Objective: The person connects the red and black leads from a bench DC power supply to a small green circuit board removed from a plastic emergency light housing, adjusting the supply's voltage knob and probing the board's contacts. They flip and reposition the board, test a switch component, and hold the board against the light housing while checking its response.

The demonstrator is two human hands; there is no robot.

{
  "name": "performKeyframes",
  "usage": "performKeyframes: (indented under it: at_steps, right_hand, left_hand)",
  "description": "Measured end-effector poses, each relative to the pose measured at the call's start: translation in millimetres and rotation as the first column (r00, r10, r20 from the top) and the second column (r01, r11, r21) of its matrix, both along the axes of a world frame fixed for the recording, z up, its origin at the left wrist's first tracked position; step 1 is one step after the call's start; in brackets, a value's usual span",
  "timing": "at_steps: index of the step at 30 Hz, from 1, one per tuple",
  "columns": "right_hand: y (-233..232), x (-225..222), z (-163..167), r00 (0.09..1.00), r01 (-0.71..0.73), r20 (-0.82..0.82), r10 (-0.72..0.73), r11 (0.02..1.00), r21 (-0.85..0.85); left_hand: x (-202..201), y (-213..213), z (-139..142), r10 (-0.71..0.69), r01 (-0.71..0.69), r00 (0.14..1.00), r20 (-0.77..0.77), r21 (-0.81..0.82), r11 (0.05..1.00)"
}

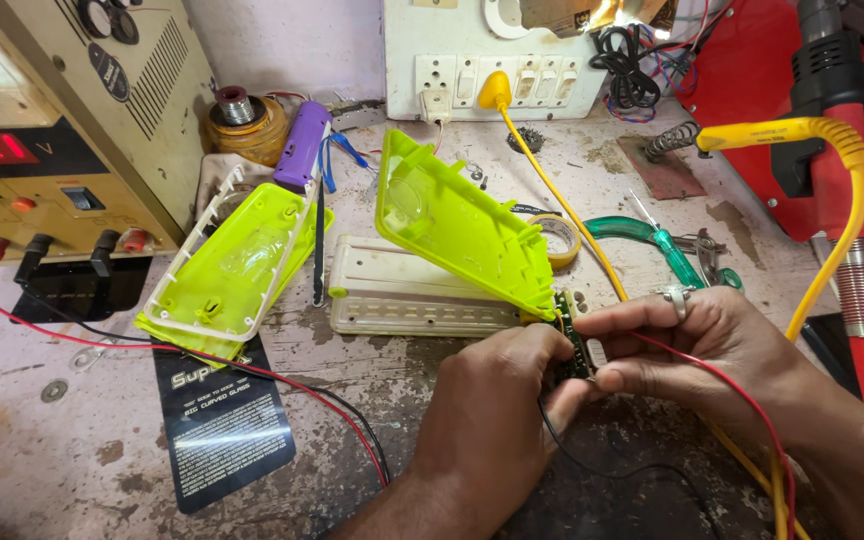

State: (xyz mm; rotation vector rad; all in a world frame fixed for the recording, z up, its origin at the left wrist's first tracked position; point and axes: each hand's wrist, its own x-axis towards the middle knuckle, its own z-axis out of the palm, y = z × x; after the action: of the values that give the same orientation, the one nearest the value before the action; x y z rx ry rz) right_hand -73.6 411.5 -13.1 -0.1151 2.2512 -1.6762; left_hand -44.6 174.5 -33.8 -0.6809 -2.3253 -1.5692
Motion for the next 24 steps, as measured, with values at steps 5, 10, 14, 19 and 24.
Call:
performKeyframes:
  at_steps: [5, 10, 14, 19, 24]
  right_hand:
    - [-10.0, 1.0, 8.5, 0.982, 0.175, 0.061, -0.179, 0.982, 0.070]
    - [-14.6, 1.6, 6.4, 0.985, 0.173, 0.012, -0.174, 0.982, 0.075]
    - [-15.1, 2.6, 4.3, 0.987, 0.160, -0.006, -0.160, 0.985, 0.065]
    - [-16.6, 4.9, 2.9, 0.986, 0.162, -0.034, -0.160, 0.986, 0.048]
    - [-18.1, 5.6, 1.5, 0.985, 0.160, -0.077, -0.154, 0.983, 0.089]
  left_hand:
    - [0.2, -0.4, 0.9, -0.010, 0.010, 1.000, 0.009, 0.003, 1.000]
    - [0.0, -1.1, 0.9, -0.003, 0.003, 1.000, 0.012, 0.013, 1.000]
    - [0.7, -1.7, 1.0, -0.003, 0.003, 1.000, 0.021, 0.018, 1.000]
    - [0.2, -1.6, 1.2, -0.004, 0.004, 1.000, 0.005, 0.026, 1.000]
    - [0.2, -2.1, 1.5, -0.006, 0.006, 1.000, 0.014, 0.020, 1.000]
